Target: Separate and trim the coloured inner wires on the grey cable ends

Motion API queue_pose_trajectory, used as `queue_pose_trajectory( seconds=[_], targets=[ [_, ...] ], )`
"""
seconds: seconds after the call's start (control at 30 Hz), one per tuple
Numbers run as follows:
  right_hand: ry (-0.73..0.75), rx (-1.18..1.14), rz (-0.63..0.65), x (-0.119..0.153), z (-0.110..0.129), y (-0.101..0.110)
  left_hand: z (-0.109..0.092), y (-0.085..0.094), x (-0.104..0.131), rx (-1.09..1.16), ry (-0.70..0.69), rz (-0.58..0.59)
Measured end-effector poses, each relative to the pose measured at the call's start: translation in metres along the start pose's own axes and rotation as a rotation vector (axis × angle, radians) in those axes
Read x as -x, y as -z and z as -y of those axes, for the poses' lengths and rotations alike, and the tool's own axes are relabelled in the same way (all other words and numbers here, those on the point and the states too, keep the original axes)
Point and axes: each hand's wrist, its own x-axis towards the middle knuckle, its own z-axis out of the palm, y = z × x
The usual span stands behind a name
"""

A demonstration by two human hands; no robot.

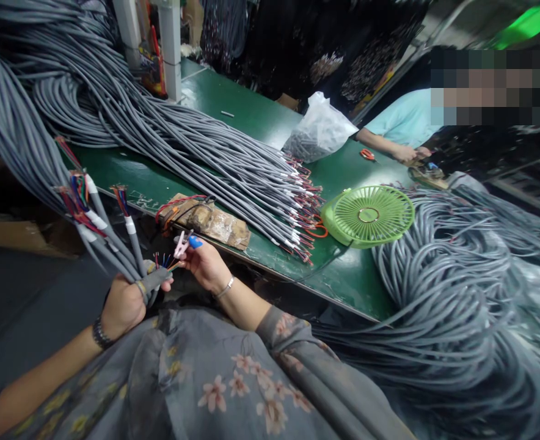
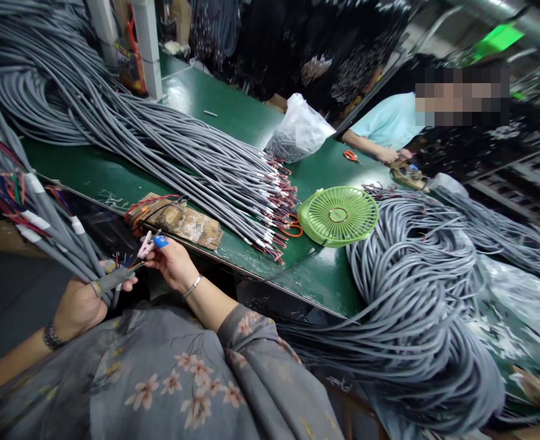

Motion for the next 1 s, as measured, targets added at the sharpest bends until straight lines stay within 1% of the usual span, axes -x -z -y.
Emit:
queue_pose_trajectory(
  seconds=[0.2, 0.43, 0.53, 0.63, 0.73, 1.0],
  targets=[
    [0.036, 0.027, -0.018, -0.001, -0.005, 0.003, -0.003, -0.004, -0.006, 0.022, 0.024, 0.007],
    [0.012, 0.035, 0.044, -0.001, -0.002, 0.002, 0.001, -0.003, -0.009, 0.023, 0.019, 0.032],
    [-0.020, 0.046, 0.031, -0.001, 0.000, 0.001, 0.002, -0.002, -0.008, 0.020, 0.018, 0.023],
    [-0.050, 0.064, -0.013, 0.000, 0.003, -0.002, 0.002, -0.002, -0.007, 0.013, 0.021, 0.010],
    [-0.054, 0.069, -0.043, 0.001, 0.006, -0.004, 0.000, -0.001, -0.006, -0.002, 0.029, 0.012],
    [-0.090, -0.044, 0.028, 0.002, 0.009, 0.002, -0.002, 0.004, -0.005, -0.047, 0.016, 0.079]
  ],
)
